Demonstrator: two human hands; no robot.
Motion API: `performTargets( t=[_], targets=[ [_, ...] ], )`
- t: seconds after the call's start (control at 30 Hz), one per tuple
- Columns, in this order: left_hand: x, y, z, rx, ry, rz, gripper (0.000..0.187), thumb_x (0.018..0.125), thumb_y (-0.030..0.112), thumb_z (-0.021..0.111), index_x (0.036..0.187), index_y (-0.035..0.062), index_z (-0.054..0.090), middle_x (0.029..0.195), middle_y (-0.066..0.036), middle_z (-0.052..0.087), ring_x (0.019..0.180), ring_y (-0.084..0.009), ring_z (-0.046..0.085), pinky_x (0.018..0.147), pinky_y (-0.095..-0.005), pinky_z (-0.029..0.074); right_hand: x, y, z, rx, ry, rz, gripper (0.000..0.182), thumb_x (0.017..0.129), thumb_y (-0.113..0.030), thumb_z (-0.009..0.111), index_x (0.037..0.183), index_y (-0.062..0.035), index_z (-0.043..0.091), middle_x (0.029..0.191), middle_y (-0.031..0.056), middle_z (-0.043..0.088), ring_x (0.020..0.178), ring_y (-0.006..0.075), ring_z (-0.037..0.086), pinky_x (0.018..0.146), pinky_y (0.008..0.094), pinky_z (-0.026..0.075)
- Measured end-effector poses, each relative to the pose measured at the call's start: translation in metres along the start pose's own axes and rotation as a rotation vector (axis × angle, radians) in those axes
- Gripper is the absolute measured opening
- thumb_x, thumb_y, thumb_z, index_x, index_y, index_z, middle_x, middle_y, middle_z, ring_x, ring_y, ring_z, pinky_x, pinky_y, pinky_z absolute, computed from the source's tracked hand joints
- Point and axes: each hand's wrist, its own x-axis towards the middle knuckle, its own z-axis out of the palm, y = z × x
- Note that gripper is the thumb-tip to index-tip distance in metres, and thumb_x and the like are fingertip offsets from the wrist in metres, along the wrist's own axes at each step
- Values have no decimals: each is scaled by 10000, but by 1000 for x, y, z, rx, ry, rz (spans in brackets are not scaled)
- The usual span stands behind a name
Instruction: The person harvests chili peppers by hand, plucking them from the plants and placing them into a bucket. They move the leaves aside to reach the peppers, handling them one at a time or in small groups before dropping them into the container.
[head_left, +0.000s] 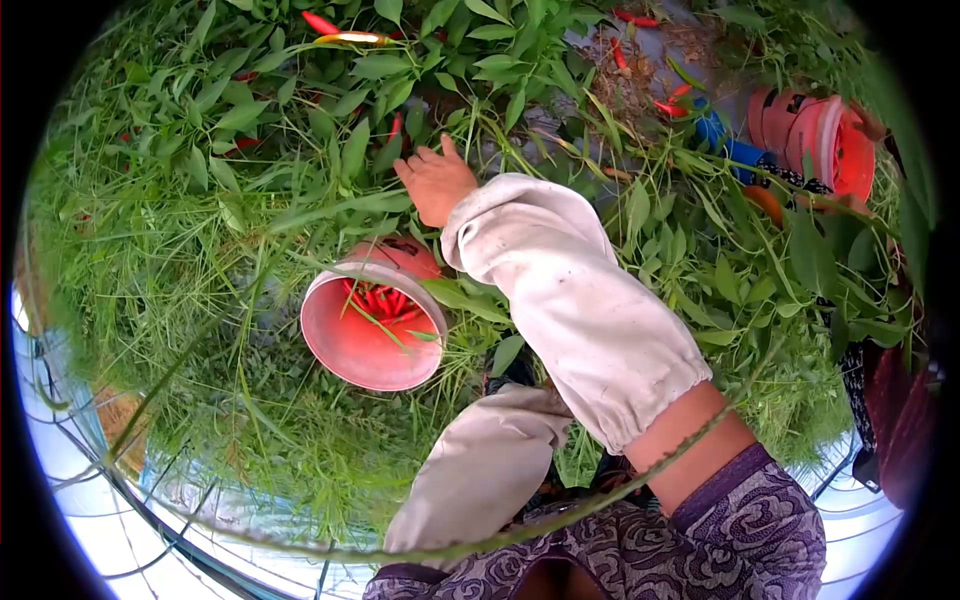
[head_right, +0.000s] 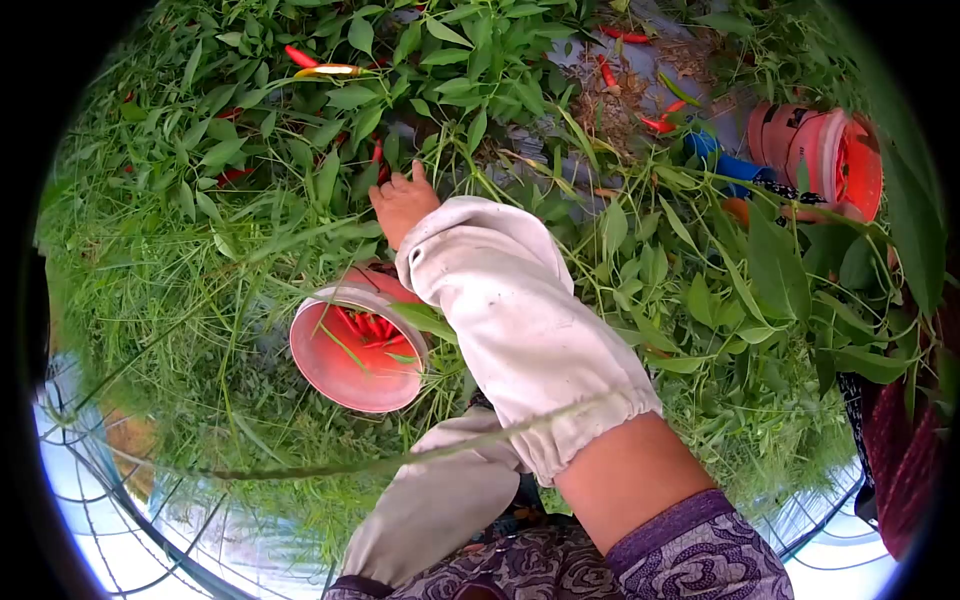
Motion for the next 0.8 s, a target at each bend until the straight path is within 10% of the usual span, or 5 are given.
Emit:
performTargets(
  t=[0.23,0.43,0.53,0.67,0.8],
  targets=[
    [-3,19,-23,-60,-168,21,306,829,70,580,1127,25,632,1183,-121,628,1129,-297,563,993,-375,436,-73,55,19,-246,78,-239,203,851,-154,567,968,-96,722,966,34,593,1046,218,534,1093,560,319],
    [9,30,-123,-797,-90,-136,183,929,71,599,1090,22,670,1004,-116,693,886,-224,682,781,-315,530,-118,114,30,-268,50,-335,278,887,-174,526,1128,-112,650,1062,28,552,1214,212,461,1121,501,312],
    [41,-19,-160,-1323,294,-587,212,978,121,571,1134,-14,622,1041,-112,682,949,-202,660,871,-329,526,-129,138,38,-324,-46,-340,359,895,-160,526,1249,-118,571,1208,37,553,1287,213,428,1132,473,311],
    [65,-147,-208,-1714,572,-563,347,995,178,528,1275,-23,493,1193,-161,610,1082,-283,620,968,-407,509,-139,168,70,-340,43,-282,447,874,-128,531,1321,-126,527,1395,73,480,1371,242,382,1180,445,250],
    [-7,-246,-237,-771,744,-770,317,985,204,534,1218,-11,537,1185,-145,618,1085,-256,605,917,-390,499,-144,162,73,-401,-17,-245,491,890,-142,505,1379,-157,462,1440,63,452,1418,245,322,1216,425,186]
  ],
)
